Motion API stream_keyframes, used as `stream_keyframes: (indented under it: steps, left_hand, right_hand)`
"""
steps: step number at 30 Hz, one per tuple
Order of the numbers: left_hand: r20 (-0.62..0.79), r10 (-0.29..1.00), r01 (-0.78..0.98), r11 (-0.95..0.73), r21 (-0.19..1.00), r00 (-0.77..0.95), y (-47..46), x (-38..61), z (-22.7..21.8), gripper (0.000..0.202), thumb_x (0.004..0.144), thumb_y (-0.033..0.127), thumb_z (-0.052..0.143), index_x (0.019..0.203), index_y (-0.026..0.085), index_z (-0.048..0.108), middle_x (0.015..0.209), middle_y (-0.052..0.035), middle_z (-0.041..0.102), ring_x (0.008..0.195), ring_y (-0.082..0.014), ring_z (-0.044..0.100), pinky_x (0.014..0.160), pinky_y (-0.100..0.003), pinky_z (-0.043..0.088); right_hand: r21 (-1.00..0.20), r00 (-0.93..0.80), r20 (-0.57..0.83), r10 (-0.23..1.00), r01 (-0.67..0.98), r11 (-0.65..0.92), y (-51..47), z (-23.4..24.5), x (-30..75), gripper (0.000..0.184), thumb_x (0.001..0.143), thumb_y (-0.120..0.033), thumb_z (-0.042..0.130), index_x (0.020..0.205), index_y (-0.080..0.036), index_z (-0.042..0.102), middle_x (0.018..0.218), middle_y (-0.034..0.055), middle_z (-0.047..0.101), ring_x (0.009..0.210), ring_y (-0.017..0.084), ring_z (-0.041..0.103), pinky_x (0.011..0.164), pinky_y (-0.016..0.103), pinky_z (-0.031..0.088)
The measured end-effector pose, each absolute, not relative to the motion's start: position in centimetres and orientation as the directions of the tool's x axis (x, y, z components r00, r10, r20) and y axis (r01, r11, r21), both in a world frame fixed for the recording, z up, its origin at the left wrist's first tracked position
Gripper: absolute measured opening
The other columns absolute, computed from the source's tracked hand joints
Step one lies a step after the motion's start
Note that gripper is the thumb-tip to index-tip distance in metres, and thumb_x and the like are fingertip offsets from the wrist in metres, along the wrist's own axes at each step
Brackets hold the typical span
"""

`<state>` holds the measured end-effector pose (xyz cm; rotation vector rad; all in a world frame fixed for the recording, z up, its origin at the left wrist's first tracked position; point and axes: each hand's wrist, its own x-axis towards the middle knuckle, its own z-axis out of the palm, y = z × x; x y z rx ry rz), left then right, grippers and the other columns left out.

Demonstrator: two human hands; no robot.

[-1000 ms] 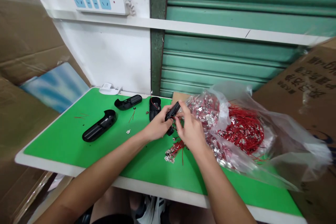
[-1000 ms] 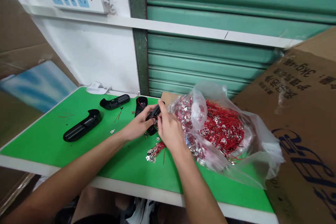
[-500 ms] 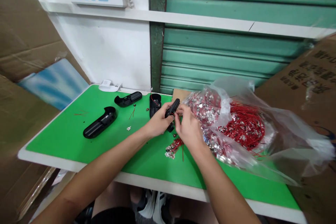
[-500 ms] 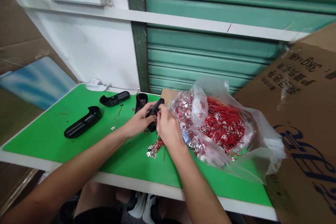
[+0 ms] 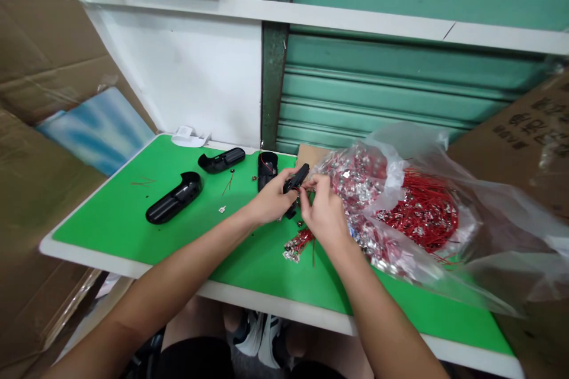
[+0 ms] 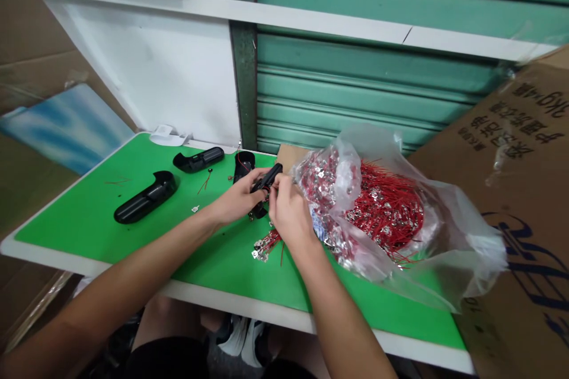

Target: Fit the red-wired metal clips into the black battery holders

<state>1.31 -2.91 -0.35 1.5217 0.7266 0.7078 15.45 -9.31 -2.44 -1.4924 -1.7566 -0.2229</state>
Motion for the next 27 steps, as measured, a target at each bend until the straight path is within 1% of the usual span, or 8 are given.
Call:
stream_keyframes:
  steps: [3,8,10,14,17,20,22,27]
  left_hand:
    - [0.018,0.800,0.029,-0.044,0.999,0.600,-3.0,1.4,-0.4,0.061,0.079,0.006,0.054,0.139,0.012,0.050,0.132,-0.0114,0.065,0.121,-0.0224,0.059,0.110,-0.038,0.045]
    - [0.007,0.795,0.006,-0.014,1.000,0.607,-3.0,1.3,-0.6,0.057,0.081,0.008,0.056,0.138,0.013,0.052,0.130,-0.0104,0.066,0.120,-0.0223,0.060,0.108,-0.037,0.047]
    - [-0.003,0.792,0.004,0.000,1.000,0.611,-2.9,1.2,-0.6,0.058,0.080,0.008,0.057,0.137,0.013,0.052,0.128,-0.0098,0.067,0.117,-0.0219,0.061,0.107,-0.036,0.048]
    - [-0.046,0.798,0.018,0.044,0.999,0.600,-3.0,1.3,-0.3,0.061,0.080,0.007,0.056,0.140,0.012,0.051,0.127,-0.0101,0.068,0.117,-0.0218,0.061,0.108,-0.037,0.047]
    - [-0.062,0.810,0.038,0.049,0.998,0.583,-3.2,1.5,0.1,0.058,0.082,0.008,0.054,0.140,0.009,0.050,0.129,-0.0118,0.067,0.118,-0.0224,0.061,0.108,-0.038,0.046]
    - [-0.069,0.827,0.074,0.033,0.997,0.558,-3.5,1.7,0.1,0.058,0.085,0.009,0.052,0.142,0.009,0.048,0.125,-0.0119,0.067,0.112,-0.0219,0.062,0.105,-0.038,0.048]
    - [-0.044,0.841,0.079,0.002,0.997,0.540,-3.6,1.9,-0.1,0.058,0.085,0.009,0.051,0.143,0.010,0.047,0.123,-0.0112,0.068,0.110,-0.0213,0.062,0.104,-0.037,0.049]
    - [0.062,0.842,0.060,-0.111,0.992,0.536,-3.6,1.9,-0.9,0.058,0.087,0.011,0.052,0.144,0.010,0.045,0.127,-0.0109,0.065,0.117,-0.0212,0.059,0.108,-0.036,0.046]
  right_hand:
    - [-0.359,0.033,0.659,0.751,0.891,0.277,-9.3,-2.6,15.3,0.013,0.095,-0.018,0.047,0.108,-0.020,0.046,0.085,0.0083,0.068,0.070,0.021,0.069,0.059,0.029,0.052]
    - [-0.436,0.054,0.650,0.758,0.844,0.314,-9.2,-2.4,15.5,0.015,0.095,-0.019,0.048,0.110,-0.021,0.046,0.094,0.0103,0.069,0.078,0.022,0.072,0.064,0.031,0.055]
    - [-0.440,0.055,0.636,0.770,0.845,0.304,-9.2,-2.4,15.5,0.016,0.095,-0.020,0.048,0.110,-0.021,0.046,0.094,0.0106,0.069,0.078,0.023,0.072,0.063,0.031,0.055]
    - [-0.390,0.041,0.642,0.765,0.877,0.280,-9.2,-2.5,15.4,0.013,0.096,-0.020,0.047,0.108,-0.020,0.046,0.087,0.0092,0.068,0.069,0.021,0.069,0.057,0.029,0.051]
    - [-0.343,0.025,0.664,0.747,0.898,0.275,-9.2,-2.7,15.2,0.011,0.097,-0.018,0.045,0.108,-0.019,0.046,0.085,0.0094,0.068,0.070,0.021,0.069,0.059,0.029,0.052]
    - [-0.327,0.024,0.664,0.747,0.908,0.261,-9.2,-2.8,15.0,0.011,0.097,-0.018,0.043,0.108,-0.019,0.047,0.081,0.0093,0.067,0.069,0.022,0.068,0.060,0.030,0.051]
    - [-0.324,0.024,0.657,0.754,0.911,0.254,-9.1,-2.9,15.0,0.010,0.098,-0.018,0.043,0.107,-0.019,0.047,0.080,0.0095,0.067,0.068,0.023,0.068,0.058,0.030,0.050]
    - [-0.306,0.003,0.655,0.755,0.915,0.262,-9.1,-3.0,15.3,0.012,0.096,-0.017,0.044,0.107,-0.020,0.046,0.080,0.0078,0.068,0.069,0.022,0.069,0.058,0.028,0.049]
